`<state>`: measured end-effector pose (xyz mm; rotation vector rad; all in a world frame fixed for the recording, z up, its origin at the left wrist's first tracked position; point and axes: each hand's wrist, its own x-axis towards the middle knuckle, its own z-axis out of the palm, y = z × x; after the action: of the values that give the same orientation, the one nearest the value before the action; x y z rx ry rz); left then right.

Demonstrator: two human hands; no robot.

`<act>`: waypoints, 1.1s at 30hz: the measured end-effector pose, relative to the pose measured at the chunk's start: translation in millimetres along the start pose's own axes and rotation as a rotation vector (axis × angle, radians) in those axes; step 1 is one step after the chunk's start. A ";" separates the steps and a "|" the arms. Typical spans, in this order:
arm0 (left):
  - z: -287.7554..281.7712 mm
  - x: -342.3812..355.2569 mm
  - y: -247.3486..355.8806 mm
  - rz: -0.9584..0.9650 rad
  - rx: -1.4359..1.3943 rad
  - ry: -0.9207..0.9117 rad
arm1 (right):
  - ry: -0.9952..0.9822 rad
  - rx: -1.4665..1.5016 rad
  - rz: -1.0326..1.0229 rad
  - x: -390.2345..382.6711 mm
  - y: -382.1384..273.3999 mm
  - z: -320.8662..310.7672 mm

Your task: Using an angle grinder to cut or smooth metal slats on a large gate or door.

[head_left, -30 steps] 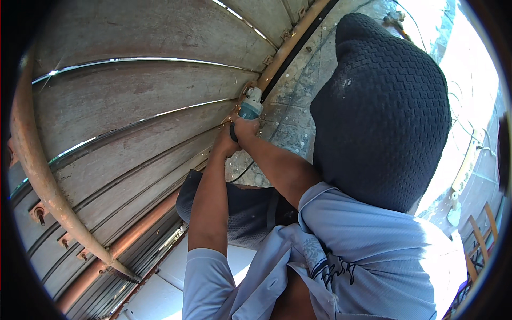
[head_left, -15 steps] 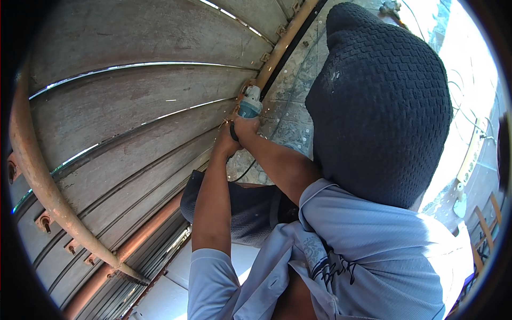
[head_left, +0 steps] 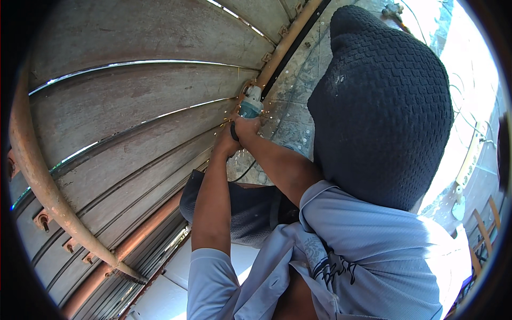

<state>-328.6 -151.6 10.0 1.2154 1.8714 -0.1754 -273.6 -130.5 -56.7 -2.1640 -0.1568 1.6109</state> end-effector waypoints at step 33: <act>-5.5 2.5 15.0 -0.069 0.106 -0.009 | -0.106 0.130 -0.013 -9.6 -28.1 -27.3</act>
<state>-320.3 -139.3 16.3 1.2191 1.9182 -0.3211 -246.6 -116.1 -30.6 -1.9775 -0.0949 1.6812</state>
